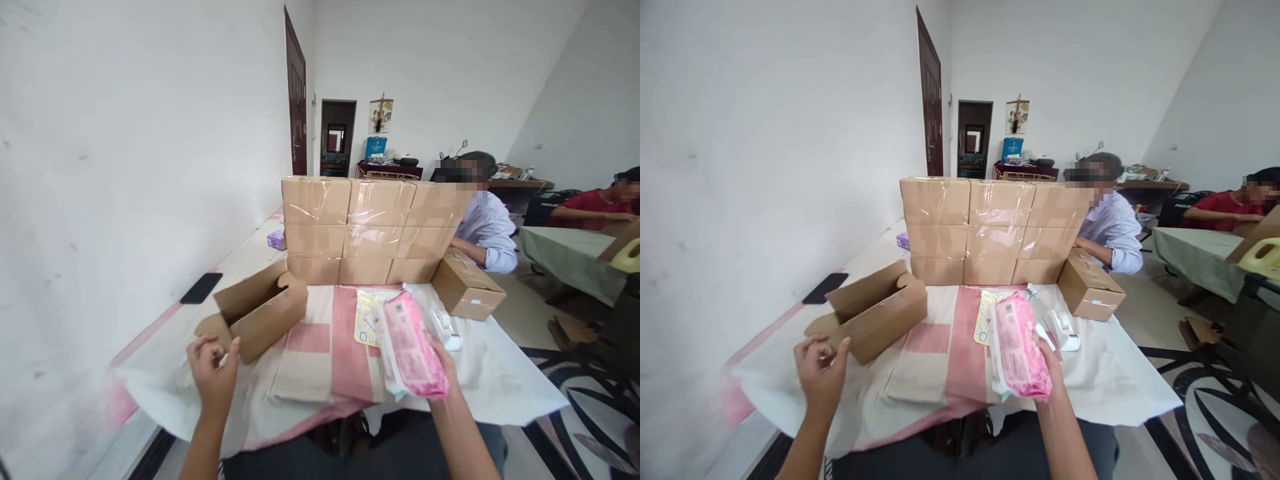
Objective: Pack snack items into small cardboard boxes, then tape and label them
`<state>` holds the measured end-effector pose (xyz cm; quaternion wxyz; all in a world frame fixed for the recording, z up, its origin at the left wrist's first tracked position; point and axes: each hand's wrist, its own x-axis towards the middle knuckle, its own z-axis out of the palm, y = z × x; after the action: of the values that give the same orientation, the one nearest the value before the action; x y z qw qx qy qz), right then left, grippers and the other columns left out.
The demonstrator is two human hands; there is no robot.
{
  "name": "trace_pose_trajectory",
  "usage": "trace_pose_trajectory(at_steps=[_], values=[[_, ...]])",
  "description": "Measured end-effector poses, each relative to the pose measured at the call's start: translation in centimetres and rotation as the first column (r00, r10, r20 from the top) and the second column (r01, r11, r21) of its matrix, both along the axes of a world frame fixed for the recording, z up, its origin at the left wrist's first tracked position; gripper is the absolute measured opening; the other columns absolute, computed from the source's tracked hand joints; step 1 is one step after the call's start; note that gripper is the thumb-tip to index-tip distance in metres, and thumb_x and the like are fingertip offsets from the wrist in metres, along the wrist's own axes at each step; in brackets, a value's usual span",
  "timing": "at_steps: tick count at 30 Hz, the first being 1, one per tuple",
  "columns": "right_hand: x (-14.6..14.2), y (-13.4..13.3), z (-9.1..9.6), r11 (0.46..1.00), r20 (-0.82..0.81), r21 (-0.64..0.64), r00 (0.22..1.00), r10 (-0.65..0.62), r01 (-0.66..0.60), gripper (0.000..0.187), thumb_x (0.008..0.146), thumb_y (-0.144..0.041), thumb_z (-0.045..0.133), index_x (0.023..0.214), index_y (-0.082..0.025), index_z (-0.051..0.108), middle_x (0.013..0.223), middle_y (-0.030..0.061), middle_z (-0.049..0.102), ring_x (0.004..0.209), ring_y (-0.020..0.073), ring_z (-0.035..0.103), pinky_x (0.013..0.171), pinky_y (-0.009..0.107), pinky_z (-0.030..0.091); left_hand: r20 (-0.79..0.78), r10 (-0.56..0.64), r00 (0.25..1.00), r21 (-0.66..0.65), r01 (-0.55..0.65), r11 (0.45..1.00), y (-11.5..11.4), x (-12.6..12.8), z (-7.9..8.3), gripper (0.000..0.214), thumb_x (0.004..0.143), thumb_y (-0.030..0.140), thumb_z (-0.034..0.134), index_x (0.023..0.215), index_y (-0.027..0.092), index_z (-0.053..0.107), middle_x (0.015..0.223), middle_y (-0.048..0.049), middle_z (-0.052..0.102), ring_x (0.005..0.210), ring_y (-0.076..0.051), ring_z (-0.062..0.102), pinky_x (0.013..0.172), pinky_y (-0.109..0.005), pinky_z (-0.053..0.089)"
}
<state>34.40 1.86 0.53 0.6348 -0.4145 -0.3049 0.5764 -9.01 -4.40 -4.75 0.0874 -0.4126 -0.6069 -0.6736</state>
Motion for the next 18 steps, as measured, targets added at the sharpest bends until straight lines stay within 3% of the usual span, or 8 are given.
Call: trace_pose_trajectory(at_steps=[2, 4, 7, 9, 11, 13, 16, 18], values=[[0.2, -1.0, 2.9, 0.995, -0.074, 0.048, 0.994, -0.078, 0.082, 0.039, 0.060, -0.047, 0.085, 0.086, -0.022, 0.070, 0.076, 0.0040, 0.075, 0.082, 0.0308, 0.075, 0.080, 0.045, 0.063, 0.064, -0.038, 0.997, 0.000, 0.039, 0.999, -0.4, 1.9, 0.1, 0.040, 0.078, 0.051, 0.072, 0.069, 0.022, 0.046, 0.096, -0.0063, 0.048, 0.100, -0.023, 0.056, 0.063, -0.029, 0.052], [-0.3, -1.4, 6.4, 0.982, -0.093, 0.136, 0.989, -0.117, 0.129, 0.042, 0.060, -0.047, 0.086, 0.091, -0.023, 0.071, 0.081, 0.0035, 0.077, 0.090, 0.0316, 0.075, 0.087, 0.046, 0.063, 0.119, -0.087, 0.989, -0.035, 0.092, 0.995, -0.4, 3.7, 0.4, 0.035, 0.076, 0.050, 0.072, 0.084, 0.021, 0.055, 0.105, -0.0086, 0.051, 0.104, -0.024, 0.056, 0.064, -0.028, 0.053], [-2.4, -1.3, 11.4, 0.946, -0.056, 0.318, 0.997, -0.045, 0.061, 0.052, 0.060, -0.049, 0.085, 0.102, -0.023, 0.071, 0.097, 0.0053, 0.078, 0.108, 0.0354, 0.072, 0.096, 0.051, 0.059, 0.245, -0.169, 0.955, -0.103, 0.199, 0.975, 0.6, 5.3, 0.9, 0.044, 0.076, 0.046, 0.072, 0.109, 0.021, 0.060, 0.113, -0.0100, 0.056, 0.101, -0.022, 0.060, 0.065, -0.028, 0.054], [-4.2, -1.0, 13.7, 0.887, 0.012, 0.462, 1.000, 0.004, -0.010, 0.062, 0.062, -0.050, 0.083, 0.116, -0.023, 0.068, 0.113, 0.0073, 0.075, 0.116, 0.0365, 0.068, 0.100, 0.053, 0.057, 0.348, -0.234, 0.908, -0.125, 0.292, 0.948, 1.6, 5.5, 1.4, 0.045, 0.077, 0.045, 0.067, 0.114, 0.020, 0.058, 0.095, -0.0045, 0.060, 0.076, -0.017, 0.061, 0.059, -0.027, 0.052], [-5.8, -0.8, 14.9, 0.809, 0.100, 0.585, 0.995, 0.003, -0.061, 0.073, 0.066, -0.051, 0.081, 0.131, -0.024, 0.061, 0.127, 0.0083, 0.070, 0.121, 0.0354, 0.065, 0.103, 0.053, 0.054, 0.442, -0.307, 0.843, -0.120, 0.395, 0.911, 2.4, 5.4, 2.0, 0.046, 0.074, 0.044, 0.066, 0.111, 0.020, 0.054, 0.072, 0.0043, 0.056, 0.054, -0.012, 0.052, 0.051, -0.025, 0.047], [-6.8, -0.8, 15.4, 0.750, 0.190, 0.652, 0.982, -0.018, -0.113, 0.080, 0.071, -0.054, 0.078, 0.142, -0.026, 0.054, 0.137, 0.0088, 0.064, 0.125, 0.0346, 0.062, 0.106, 0.052, 0.052, 0.507, -0.384, 0.772, -0.098, 0.494, 0.864, 2.8, 5.6, 2.7, 0.045, 0.069, 0.043, 0.067, 0.104, 0.021, 0.050, 0.058, 0.0102, 0.047, 0.045, -0.010, 0.045, 0.047, -0.023, 0.041], [-7.1, -0.9, 15.6, 0.694, 0.311, 0.689, 0.950, -0.023, -0.209, 0.086, 0.076, -0.062, 0.075, 0.149, -0.027, 0.048, 0.147, 0.0101, 0.057, 0.132, 0.0364, 0.057, 0.109, 0.054, 0.049, 0.553, -0.496, 0.669, -0.064, 0.628, 0.776, 2.5, 7.0, 3.6, 0.038, 0.067, 0.041, 0.065, 0.095, 0.022, 0.048, 0.051, 0.0134, 0.038, 0.042, -0.008, 0.037, 0.044, -0.020, 0.033], [-6.9, -0.8, 15.8, 0.626, 0.413, 0.716, 0.910, -0.022, -0.310, 0.085, 0.078, -0.063, 0.075, 0.150, -0.028, 0.046, 0.152, 0.0106, 0.052, 0.136, 0.0370, 0.053, 0.110, 0.055, 0.047, 0.561, -0.555, 0.615, -0.062, 0.699, 0.712, 2.0, 8.4, 3.6, 0.035, 0.067, 0.039, 0.064, 0.095, 0.022, 0.050, 0.050, 0.0137, 0.036, 0.041, -0.007, 0.034, 0.043, -0.019, 0.030]])
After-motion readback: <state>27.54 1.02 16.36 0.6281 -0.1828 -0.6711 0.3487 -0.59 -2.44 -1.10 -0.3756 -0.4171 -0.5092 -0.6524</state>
